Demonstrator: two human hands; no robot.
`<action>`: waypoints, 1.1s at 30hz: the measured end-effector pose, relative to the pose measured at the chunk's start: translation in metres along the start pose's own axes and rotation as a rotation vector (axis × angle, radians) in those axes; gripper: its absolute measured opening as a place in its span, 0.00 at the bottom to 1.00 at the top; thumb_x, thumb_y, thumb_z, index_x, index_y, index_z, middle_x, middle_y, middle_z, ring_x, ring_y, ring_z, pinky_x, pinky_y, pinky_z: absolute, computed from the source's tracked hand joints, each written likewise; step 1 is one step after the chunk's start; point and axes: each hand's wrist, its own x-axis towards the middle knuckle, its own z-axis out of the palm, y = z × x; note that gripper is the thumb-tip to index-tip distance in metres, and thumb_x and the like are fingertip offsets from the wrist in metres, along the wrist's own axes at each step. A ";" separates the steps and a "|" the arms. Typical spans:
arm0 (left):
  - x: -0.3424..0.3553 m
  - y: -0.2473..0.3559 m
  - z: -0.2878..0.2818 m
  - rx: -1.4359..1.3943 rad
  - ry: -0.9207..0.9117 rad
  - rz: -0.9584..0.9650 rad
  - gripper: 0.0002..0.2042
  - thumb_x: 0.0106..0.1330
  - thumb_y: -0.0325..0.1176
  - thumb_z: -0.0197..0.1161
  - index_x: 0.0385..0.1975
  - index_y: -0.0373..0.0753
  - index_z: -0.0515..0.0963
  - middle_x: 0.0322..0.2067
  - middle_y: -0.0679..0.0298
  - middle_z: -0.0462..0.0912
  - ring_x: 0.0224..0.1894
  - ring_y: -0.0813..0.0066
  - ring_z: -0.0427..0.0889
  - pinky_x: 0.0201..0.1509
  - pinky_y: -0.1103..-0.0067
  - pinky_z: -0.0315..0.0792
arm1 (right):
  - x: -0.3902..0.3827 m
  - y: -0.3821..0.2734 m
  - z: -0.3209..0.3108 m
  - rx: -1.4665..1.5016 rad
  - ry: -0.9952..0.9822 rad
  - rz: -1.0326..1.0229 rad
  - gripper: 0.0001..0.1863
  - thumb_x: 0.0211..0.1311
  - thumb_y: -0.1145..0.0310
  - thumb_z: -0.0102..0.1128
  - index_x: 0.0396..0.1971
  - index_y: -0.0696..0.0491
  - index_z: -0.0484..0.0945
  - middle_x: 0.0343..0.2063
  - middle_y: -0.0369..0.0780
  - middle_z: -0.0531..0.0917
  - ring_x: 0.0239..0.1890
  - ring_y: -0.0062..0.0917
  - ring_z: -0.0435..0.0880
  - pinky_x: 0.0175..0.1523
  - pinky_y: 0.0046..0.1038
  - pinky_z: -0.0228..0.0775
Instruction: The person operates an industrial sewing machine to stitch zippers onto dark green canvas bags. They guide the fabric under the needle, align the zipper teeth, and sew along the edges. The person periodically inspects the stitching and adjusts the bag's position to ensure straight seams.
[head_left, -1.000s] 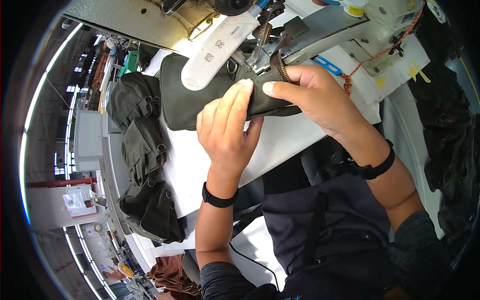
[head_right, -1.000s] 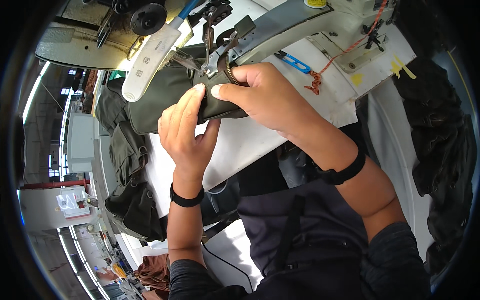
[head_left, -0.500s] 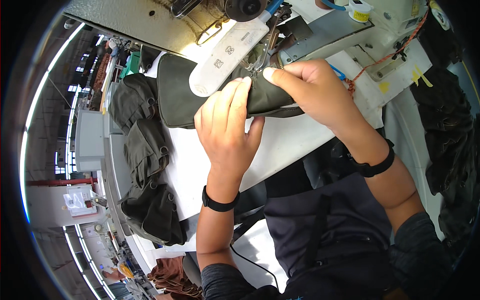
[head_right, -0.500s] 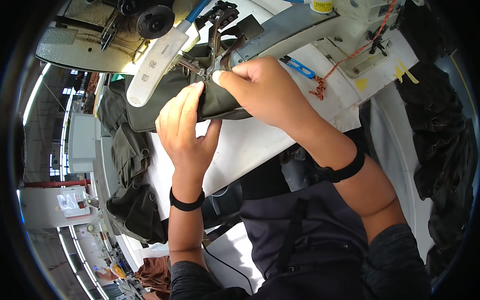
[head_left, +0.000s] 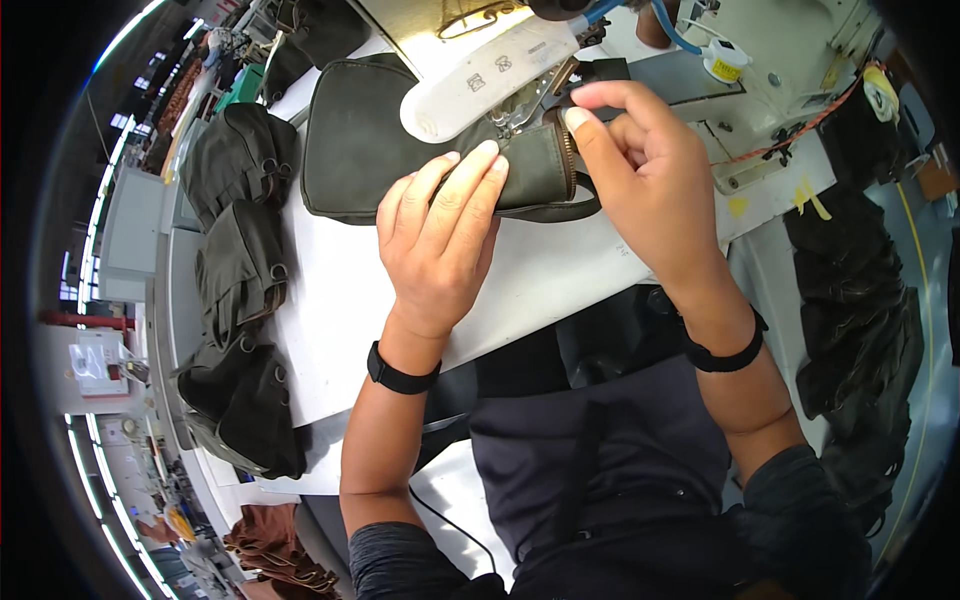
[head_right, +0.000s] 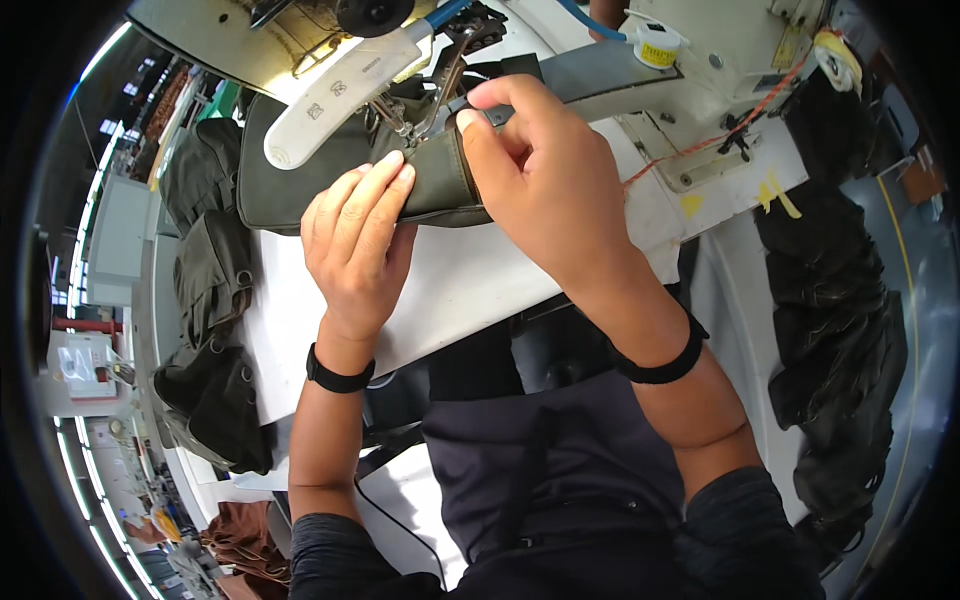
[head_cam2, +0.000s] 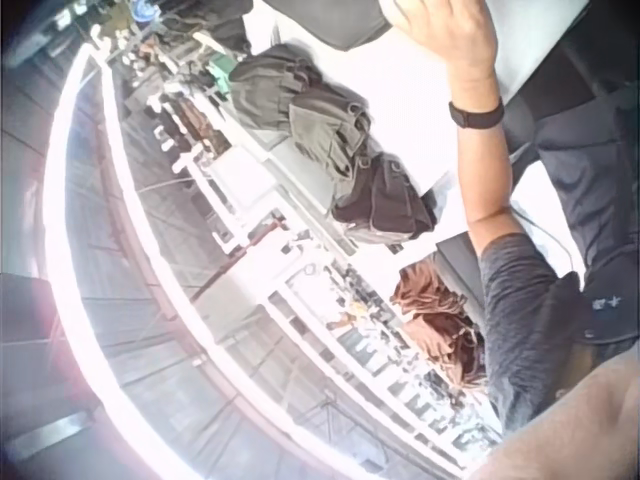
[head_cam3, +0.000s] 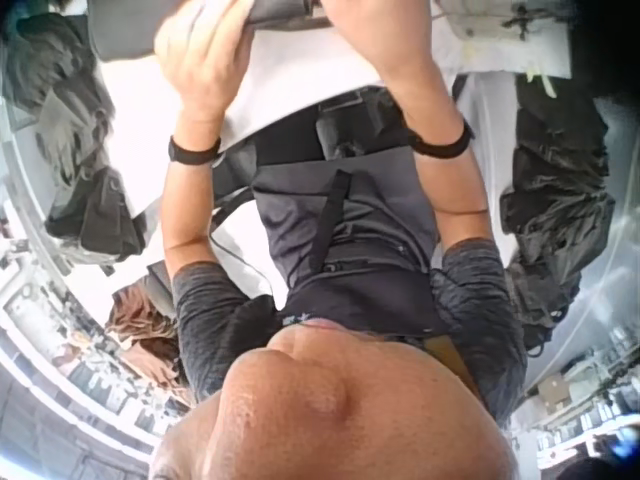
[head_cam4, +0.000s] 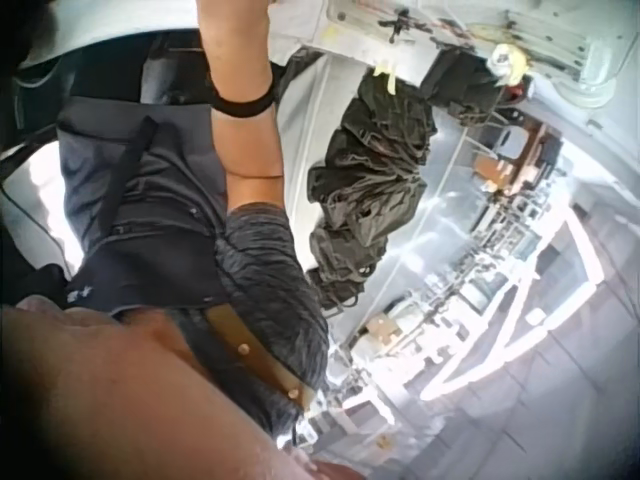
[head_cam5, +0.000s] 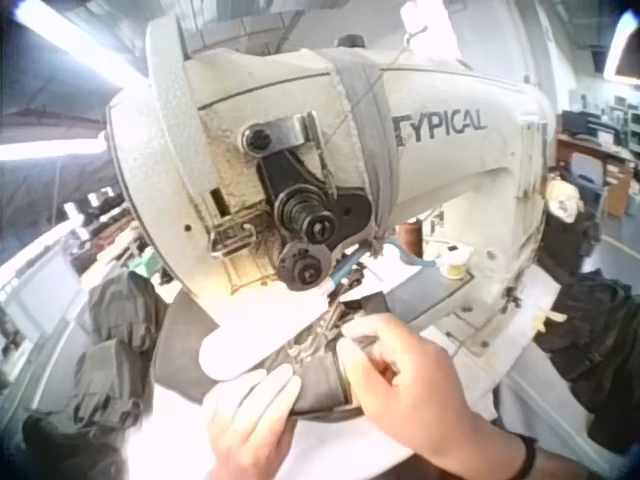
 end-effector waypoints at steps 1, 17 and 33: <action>0.000 -0.001 0.000 -0.004 0.006 0.002 0.19 0.55 0.23 0.71 0.49 0.42 0.88 0.53 0.68 0.89 0.53 0.67 0.84 0.59 0.70 0.74 | 0.004 0.000 -0.001 0.082 -0.025 0.037 0.11 0.74 0.69 0.64 0.49 0.59 0.83 0.17 0.29 0.77 0.18 0.09 0.68 0.24 0.19 0.57; 0.011 -0.013 -0.008 -0.084 -0.078 0.083 0.23 0.48 0.22 0.76 0.47 0.43 0.85 0.54 0.69 0.89 0.52 0.66 0.85 0.56 0.71 0.73 | 0.042 -0.001 -0.015 0.726 -0.406 0.461 0.12 0.72 0.68 0.55 0.32 0.57 0.84 0.12 0.26 0.64 0.14 0.10 0.56 0.21 0.20 0.48; 0.016 -0.014 -0.013 -0.111 -0.122 0.082 0.24 0.43 0.24 0.76 0.46 0.41 0.86 0.52 0.67 0.90 0.47 0.65 0.85 0.54 0.70 0.74 | 0.001 0.000 0.014 -0.197 -0.100 -0.094 0.12 0.74 0.69 0.64 0.52 0.56 0.84 0.26 0.36 0.86 0.27 0.10 0.78 0.34 0.20 0.71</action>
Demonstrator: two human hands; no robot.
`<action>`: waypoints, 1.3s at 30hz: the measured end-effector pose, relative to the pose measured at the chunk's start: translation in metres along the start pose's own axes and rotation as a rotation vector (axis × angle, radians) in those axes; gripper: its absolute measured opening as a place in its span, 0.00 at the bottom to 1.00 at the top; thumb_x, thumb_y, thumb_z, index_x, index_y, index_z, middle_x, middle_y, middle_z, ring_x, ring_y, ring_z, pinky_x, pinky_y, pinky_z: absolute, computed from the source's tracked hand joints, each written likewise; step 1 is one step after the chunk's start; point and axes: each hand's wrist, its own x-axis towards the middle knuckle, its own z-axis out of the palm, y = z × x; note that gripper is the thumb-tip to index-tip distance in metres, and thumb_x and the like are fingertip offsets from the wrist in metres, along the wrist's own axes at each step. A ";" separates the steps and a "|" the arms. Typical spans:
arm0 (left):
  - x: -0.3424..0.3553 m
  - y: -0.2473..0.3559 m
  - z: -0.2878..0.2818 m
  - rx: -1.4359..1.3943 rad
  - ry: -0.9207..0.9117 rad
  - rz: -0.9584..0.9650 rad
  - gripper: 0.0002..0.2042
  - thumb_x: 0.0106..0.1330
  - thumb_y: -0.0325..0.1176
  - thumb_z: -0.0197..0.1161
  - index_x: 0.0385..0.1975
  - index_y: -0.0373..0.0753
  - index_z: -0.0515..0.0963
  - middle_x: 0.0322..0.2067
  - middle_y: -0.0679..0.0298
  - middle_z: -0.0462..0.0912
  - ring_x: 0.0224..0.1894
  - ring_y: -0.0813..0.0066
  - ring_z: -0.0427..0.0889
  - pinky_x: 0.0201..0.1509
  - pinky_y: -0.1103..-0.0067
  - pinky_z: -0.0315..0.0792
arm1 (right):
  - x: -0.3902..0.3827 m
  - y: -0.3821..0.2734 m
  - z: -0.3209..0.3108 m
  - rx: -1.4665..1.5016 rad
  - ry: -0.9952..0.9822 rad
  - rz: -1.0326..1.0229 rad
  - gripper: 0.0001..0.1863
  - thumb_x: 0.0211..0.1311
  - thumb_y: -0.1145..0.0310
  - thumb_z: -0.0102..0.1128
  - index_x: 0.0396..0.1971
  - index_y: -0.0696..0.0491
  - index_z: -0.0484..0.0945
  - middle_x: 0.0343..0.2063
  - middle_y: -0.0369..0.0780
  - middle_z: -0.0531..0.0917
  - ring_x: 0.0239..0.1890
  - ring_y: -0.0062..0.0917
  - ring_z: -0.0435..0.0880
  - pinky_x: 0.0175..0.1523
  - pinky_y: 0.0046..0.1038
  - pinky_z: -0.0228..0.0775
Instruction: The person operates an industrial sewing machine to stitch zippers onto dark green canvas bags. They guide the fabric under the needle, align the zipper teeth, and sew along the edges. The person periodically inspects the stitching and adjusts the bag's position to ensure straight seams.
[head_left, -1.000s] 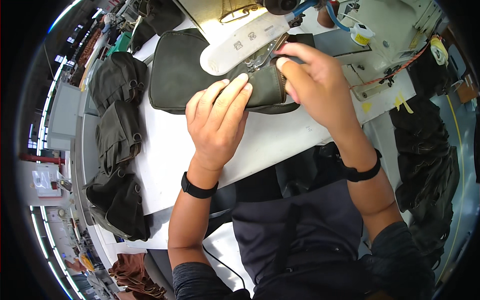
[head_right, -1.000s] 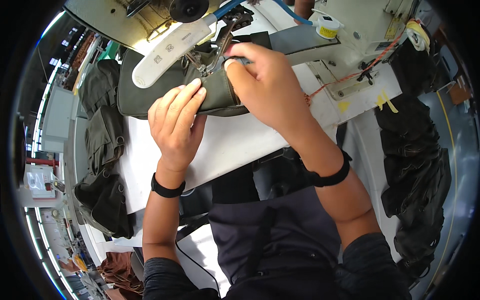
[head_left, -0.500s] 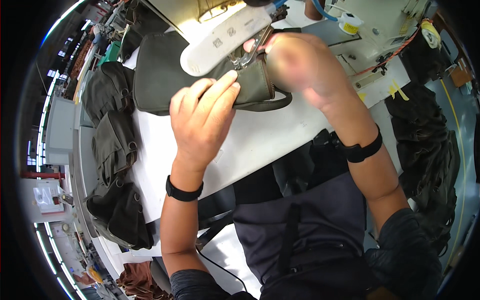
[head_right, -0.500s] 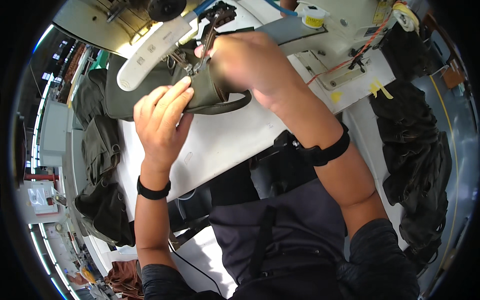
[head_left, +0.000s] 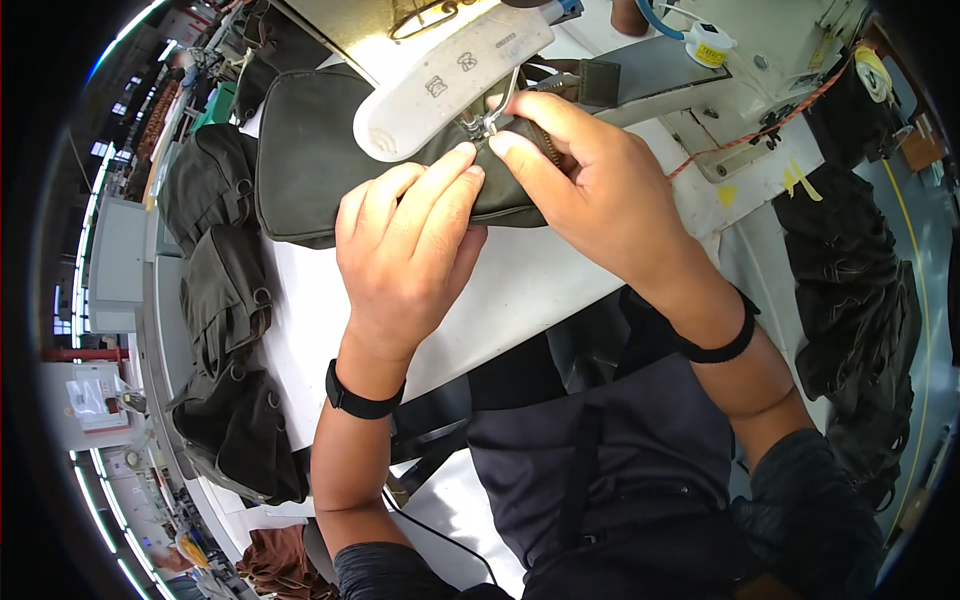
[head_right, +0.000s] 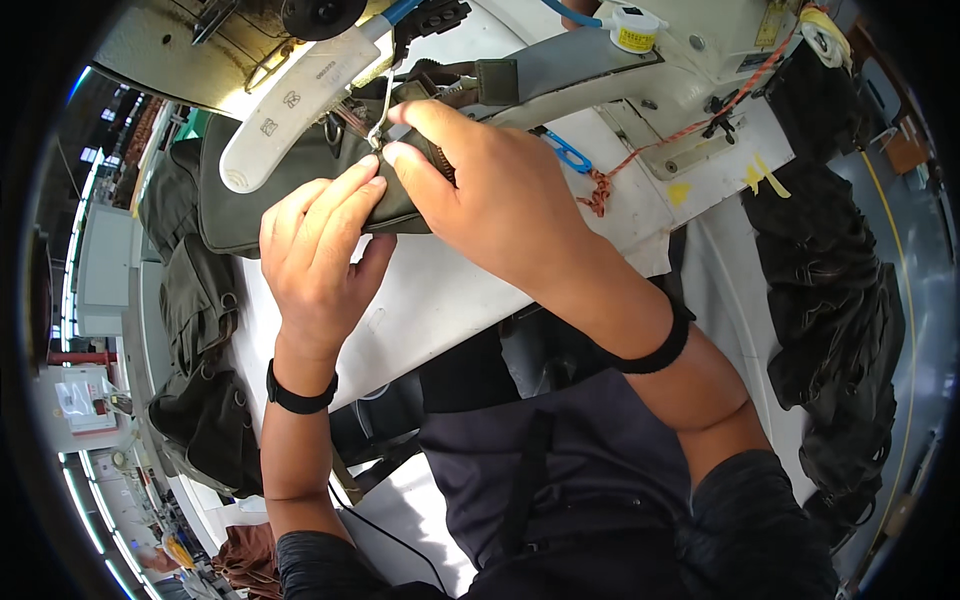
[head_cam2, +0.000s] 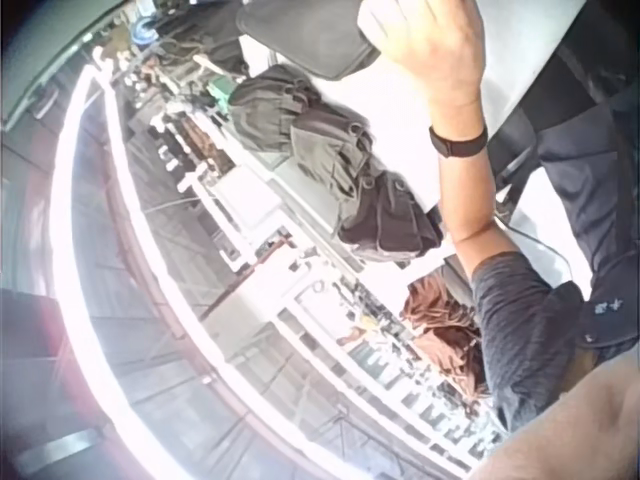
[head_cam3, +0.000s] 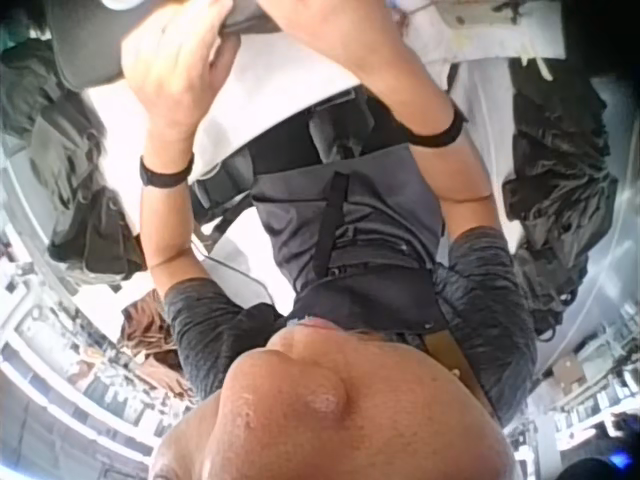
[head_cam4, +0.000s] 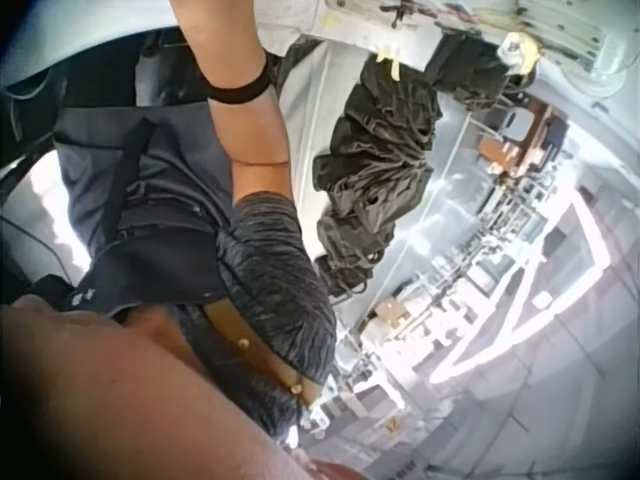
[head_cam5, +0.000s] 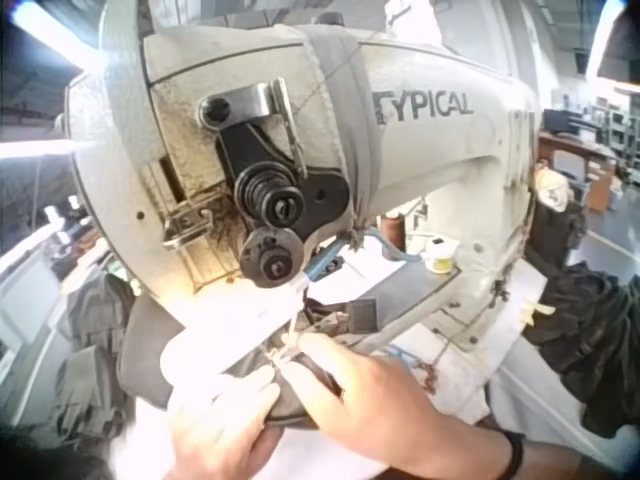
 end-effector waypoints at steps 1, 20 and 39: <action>0.001 -0.001 -0.001 0.005 -0.003 -0.004 0.24 0.42 0.24 0.76 0.45 0.41 0.86 0.52 0.67 0.90 0.47 0.65 0.85 0.54 0.70 0.74 | 0.003 0.005 0.003 0.035 0.013 -0.017 0.12 0.74 0.69 0.64 0.52 0.57 0.84 0.27 0.36 0.87 0.28 0.10 0.79 0.34 0.20 0.72; 0.007 -0.006 -0.002 -0.082 -0.016 -0.057 0.22 0.43 0.25 0.77 0.44 0.43 0.86 0.50 0.68 0.91 0.42 0.71 0.84 0.47 0.73 0.72 | 0.008 0.006 0.007 0.331 -0.058 0.195 0.10 0.74 0.72 0.63 0.45 0.64 0.84 0.33 0.36 0.91 0.35 0.08 0.81 0.39 0.16 0.72; 0.017 -0.005 -0.010 -0.179 -0.100 -0.176 0.18 0.45 0.22 0.73 0.40 0.39 0.88 0.47 0.63 0.92 0.44 0.63 0.88 0.49 0.72 0.75 | 0.014 0.007 0.008 0.355 -0.013 0.199 0.10 0.72 0.68 0.63 0.40 0.61 0.86 0.18 0.37 0.81 0.20 0.12 0.70 0.27 0.23 0.61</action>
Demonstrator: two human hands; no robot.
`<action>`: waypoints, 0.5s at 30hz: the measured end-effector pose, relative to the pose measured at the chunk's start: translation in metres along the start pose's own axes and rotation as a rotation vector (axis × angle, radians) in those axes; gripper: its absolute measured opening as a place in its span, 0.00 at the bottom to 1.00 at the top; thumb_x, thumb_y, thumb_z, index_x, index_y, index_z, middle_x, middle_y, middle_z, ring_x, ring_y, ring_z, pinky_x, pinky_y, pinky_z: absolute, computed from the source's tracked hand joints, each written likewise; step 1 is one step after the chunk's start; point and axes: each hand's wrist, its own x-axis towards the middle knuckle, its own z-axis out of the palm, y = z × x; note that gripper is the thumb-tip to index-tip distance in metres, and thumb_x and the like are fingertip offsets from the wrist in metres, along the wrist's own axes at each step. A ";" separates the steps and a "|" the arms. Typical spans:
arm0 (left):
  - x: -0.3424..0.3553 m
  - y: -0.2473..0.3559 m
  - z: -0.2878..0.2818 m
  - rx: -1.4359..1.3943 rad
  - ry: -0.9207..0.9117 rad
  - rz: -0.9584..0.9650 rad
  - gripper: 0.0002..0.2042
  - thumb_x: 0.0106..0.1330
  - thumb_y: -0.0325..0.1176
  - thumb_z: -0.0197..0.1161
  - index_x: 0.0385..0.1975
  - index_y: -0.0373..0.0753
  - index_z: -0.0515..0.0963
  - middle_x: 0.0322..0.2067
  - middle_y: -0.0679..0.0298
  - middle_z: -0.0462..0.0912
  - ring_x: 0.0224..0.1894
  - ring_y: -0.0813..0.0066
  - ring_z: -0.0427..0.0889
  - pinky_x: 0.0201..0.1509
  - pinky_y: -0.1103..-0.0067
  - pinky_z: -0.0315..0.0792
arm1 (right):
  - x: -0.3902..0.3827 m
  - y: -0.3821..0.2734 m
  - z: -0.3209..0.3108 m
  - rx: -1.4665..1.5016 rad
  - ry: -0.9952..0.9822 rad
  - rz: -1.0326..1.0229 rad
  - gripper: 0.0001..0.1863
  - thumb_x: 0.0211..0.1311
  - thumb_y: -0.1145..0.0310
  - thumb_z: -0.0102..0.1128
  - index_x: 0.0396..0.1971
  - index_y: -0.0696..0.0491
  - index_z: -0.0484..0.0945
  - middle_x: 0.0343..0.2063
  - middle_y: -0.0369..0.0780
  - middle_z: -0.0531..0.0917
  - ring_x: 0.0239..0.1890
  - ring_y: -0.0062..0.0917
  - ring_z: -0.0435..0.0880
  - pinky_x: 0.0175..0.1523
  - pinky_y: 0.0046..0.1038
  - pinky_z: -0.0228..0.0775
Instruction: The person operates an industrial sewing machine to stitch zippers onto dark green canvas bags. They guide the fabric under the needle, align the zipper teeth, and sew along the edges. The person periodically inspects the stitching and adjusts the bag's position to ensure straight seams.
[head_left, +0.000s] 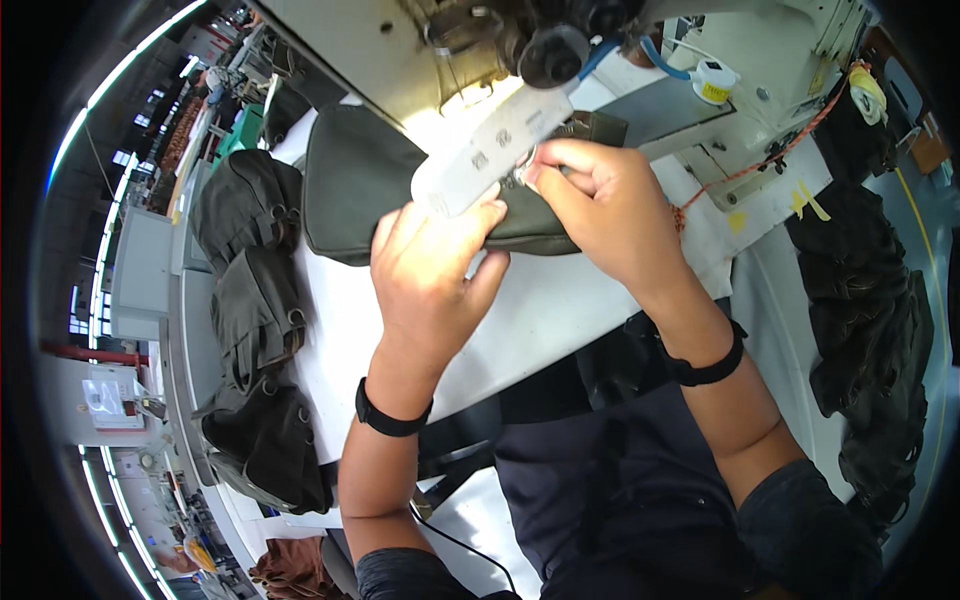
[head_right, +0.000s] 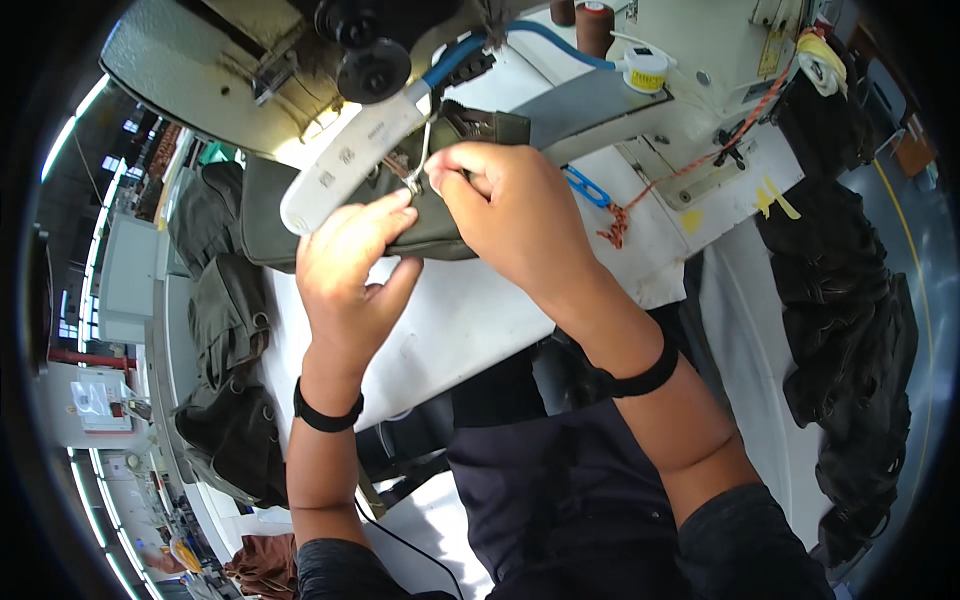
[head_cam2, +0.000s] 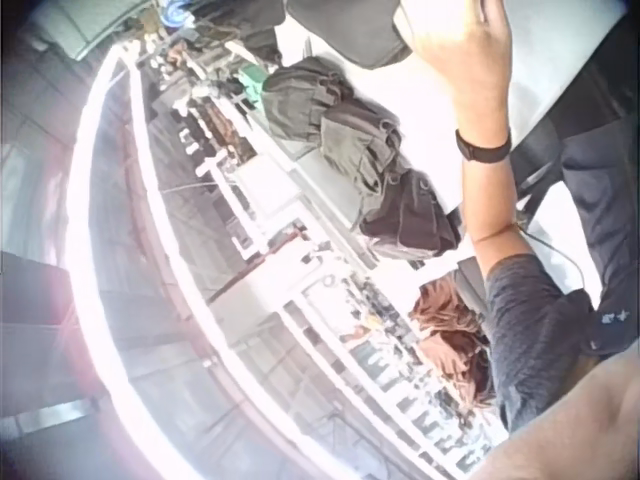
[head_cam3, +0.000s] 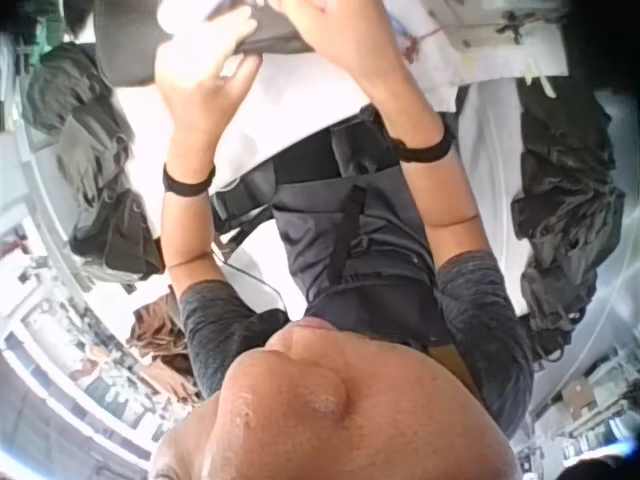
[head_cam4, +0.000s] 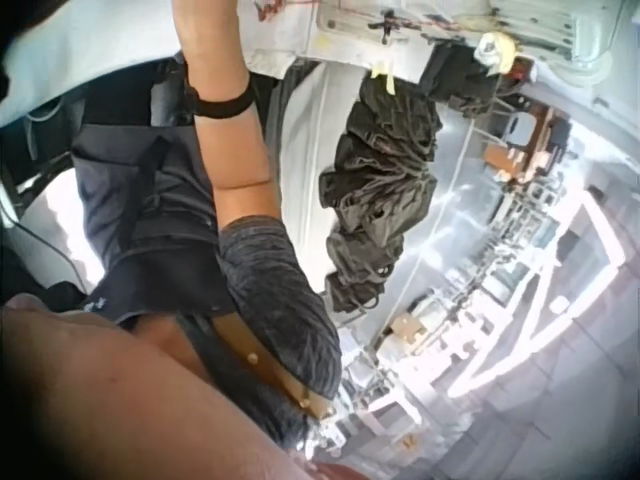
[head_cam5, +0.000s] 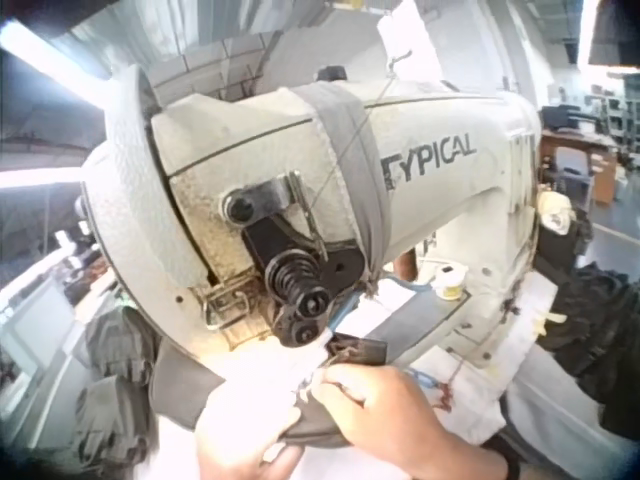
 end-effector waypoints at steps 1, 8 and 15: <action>-0.001 0.000 0.000 -0.011 0.003 -0.012 0.17 0.45 0.22 0.73 0.39 0.39 0.88 0.47 0.63 0.92 0.43 0.63 0.88 0.48 0.72 0.76 | -0.001 0.000 0.001 -0.006 0.009 -0.004 0.11 0.72 0.67 0.63 0.40 0.60 0.86 0.14 0.40 0.78 0.16 0.16 0.67 0.25 0.27 0.59; -0.006 0.017 -0.004 0.235 -0.017 -0.018 0.22 0.48 0.25 0.75 0.47 0.43 0.87 0.55 0.64 0.88 0.56 0.64 0.83 0.59 0.71 0.69 | 0.000 0.000 0.003 0.049 -0.019 0.072 0.09 0.73 0.71 0.64 0.42 0.63 0.84 0.24 0.32 0.86 0.26 0.07 0.76 0.31 0.18 0.65; -0.024 0.076 0.005 -0.021 -0.122 -0.312 0.35 0.61 0.28 0.76 0.70 0.33 0.71 0.67 0.47 0.75 0.68 0.46 0.74 0.69 0.63 0.71 | -0.009 0.002 -0.007 -0.042 -0.013 -0.082 0.12 0.76 0.68 0.60 0.47 0.61 0.84 0.20 0.28 0.77 0.22 0.08 0.65 0.27 0.20 0.57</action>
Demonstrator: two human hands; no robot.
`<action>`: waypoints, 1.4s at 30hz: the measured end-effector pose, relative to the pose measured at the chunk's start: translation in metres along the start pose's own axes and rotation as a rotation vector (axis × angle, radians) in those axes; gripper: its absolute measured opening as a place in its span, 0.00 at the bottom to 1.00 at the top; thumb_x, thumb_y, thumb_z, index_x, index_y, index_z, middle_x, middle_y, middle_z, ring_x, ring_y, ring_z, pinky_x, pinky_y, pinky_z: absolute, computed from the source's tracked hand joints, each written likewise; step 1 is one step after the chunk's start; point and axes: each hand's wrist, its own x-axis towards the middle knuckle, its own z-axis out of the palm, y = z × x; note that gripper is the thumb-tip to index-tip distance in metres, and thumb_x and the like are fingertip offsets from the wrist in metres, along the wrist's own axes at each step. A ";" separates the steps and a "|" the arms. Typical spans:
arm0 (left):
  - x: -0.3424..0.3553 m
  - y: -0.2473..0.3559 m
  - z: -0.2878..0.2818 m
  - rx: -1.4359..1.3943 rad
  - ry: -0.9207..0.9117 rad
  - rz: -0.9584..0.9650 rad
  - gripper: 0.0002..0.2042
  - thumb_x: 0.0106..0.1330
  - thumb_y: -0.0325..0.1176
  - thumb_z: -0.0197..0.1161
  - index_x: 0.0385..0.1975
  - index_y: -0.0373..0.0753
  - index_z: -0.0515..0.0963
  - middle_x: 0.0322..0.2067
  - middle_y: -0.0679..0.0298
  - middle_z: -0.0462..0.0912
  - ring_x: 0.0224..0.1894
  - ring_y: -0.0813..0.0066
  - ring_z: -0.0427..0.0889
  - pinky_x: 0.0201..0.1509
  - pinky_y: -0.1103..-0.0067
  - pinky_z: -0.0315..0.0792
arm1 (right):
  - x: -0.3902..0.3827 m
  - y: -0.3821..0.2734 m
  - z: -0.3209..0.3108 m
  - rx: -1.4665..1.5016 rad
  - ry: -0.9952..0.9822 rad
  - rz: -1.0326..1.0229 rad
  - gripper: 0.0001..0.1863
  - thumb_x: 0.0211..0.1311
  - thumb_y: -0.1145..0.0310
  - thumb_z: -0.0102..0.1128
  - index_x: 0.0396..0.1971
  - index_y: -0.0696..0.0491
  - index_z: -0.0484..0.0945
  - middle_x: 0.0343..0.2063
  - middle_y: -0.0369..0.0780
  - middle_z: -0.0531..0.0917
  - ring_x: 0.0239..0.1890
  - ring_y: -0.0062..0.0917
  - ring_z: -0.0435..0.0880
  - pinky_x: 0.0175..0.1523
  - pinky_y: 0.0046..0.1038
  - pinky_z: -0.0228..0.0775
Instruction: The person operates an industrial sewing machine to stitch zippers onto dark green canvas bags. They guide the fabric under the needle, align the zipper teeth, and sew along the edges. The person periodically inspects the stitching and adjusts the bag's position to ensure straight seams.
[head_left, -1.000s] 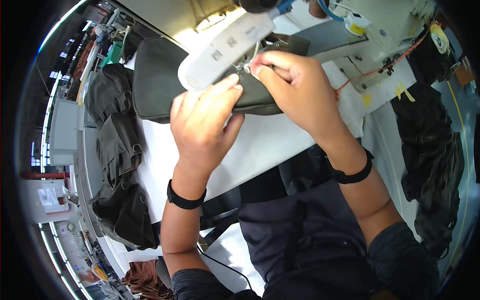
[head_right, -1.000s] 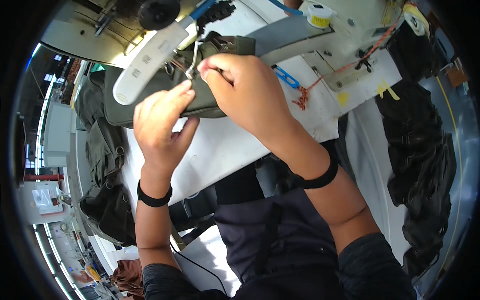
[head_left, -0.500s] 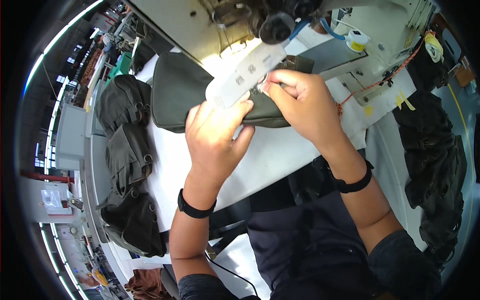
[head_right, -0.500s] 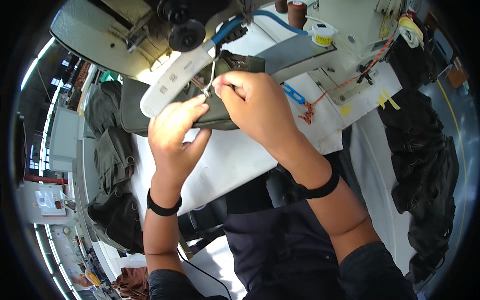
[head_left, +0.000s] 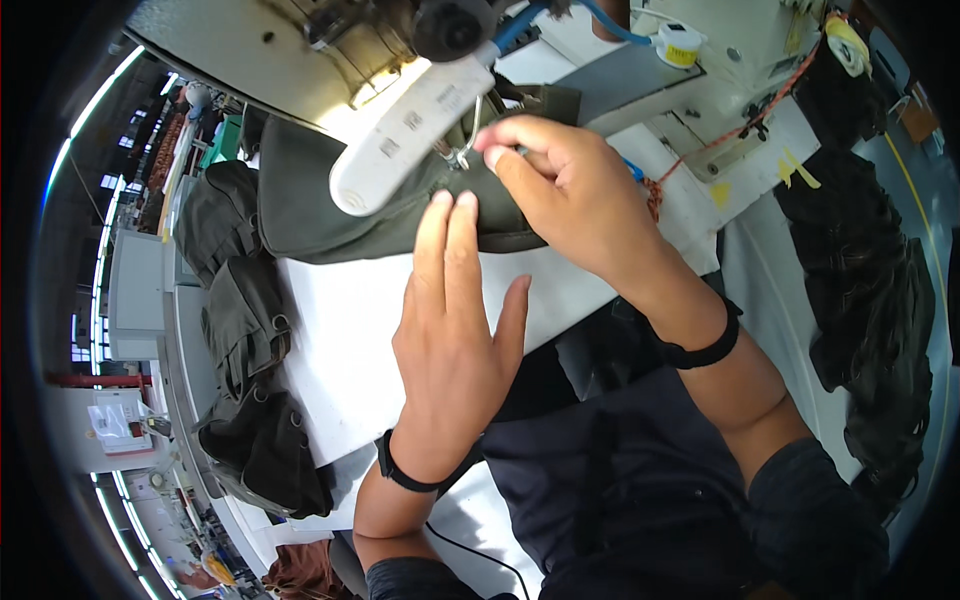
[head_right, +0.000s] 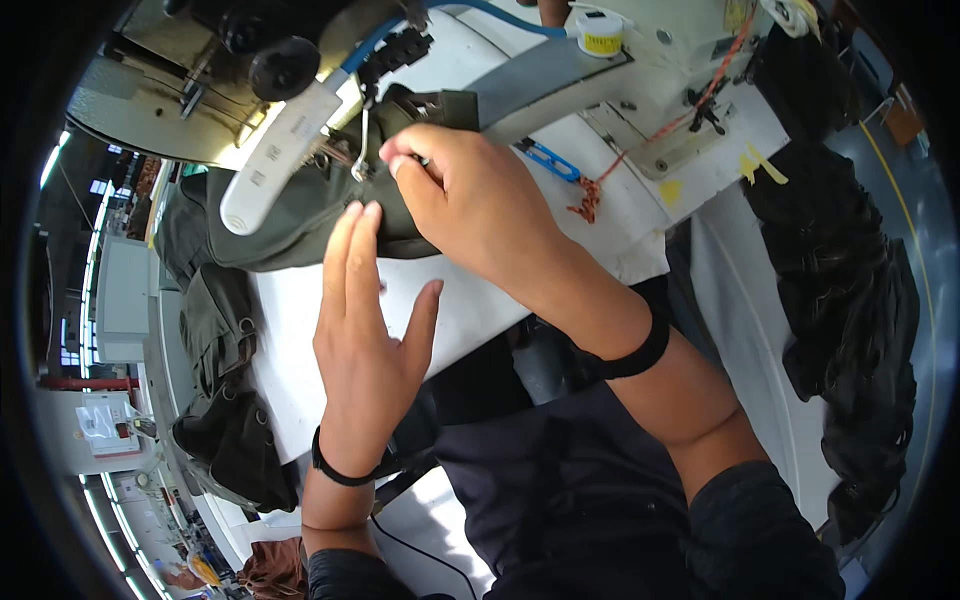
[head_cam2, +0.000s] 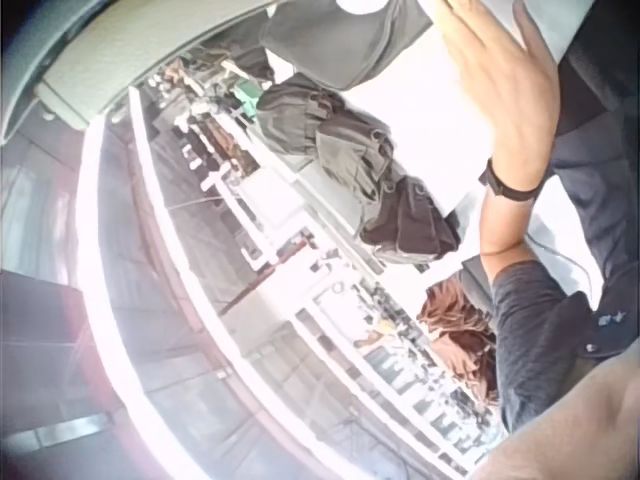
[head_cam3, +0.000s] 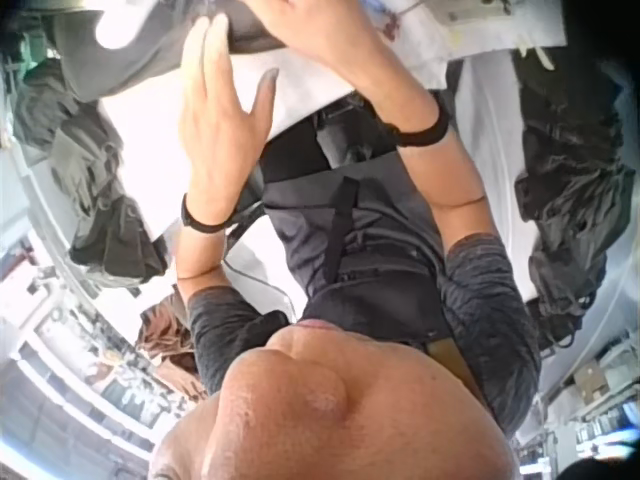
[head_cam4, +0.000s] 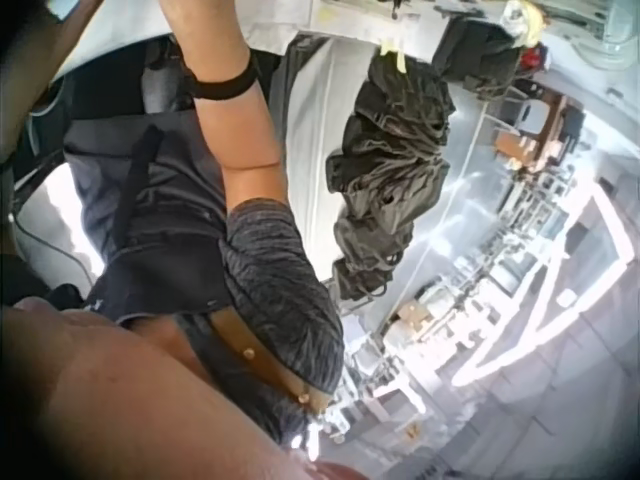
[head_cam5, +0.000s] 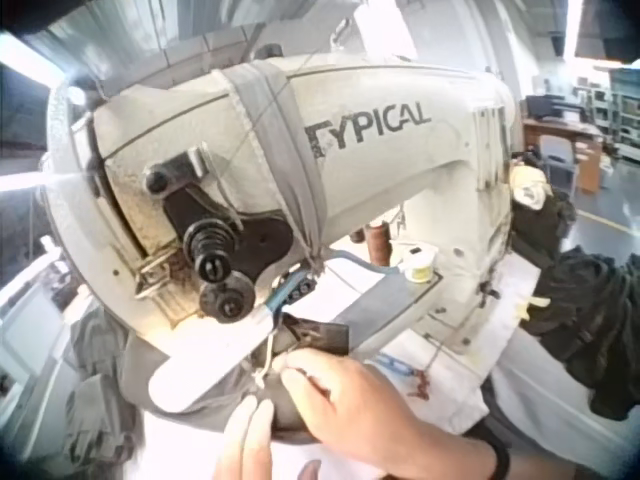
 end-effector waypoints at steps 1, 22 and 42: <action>0.003 0.001 0.001 -0.040 -0.006 -0.021 0.36 0.62 0.28 0.76 0.71 0.31 0.68 0.68 0.44 0.73 0.69 0.45 0.73 0.70 0.62 0.71 | 0.000 0.004 0.000 0.007 0.003 -0.024 0.12 0.77 0.68 0.58 0.49 0.61 0.83 0.21 0.30 0.79 0.22 0.08 0.68 0.28 0.20 0.60; 0.029 -0.055 0.031 -0.291 0.135 0.092 0.34 0.53 0.17 0.69 0.64 0.33 0.68 0.63 0.43 0.73 0.66 0.46 0.74 0.70 0.63 0.70 | -0.036 0.000 0.019 0.098 0.054 -0.008 0.10 0.72 0.71 0.55 0.48 0.60 0.78 0.22 0.48 0.83 0.26 0.43 0.85 0.34 0.39 0.74; 0.025 -0.060 0.038 -0.362 0.274 0.094 0.22 0.60 0.11 0.60 0.55 0.34 0.80 0.60 0.47 0.83 0.63 0.53 0.82 0.68 0.66 0.75 | -0.025 -0.048 -0.115 -0.252 0.251 -0.325 0.12 0.79 0.73 0.56 0.51 0.65 0.84 0.25 0.34 0.81 0.29 0.14 0.78 0.39 0.17 0.71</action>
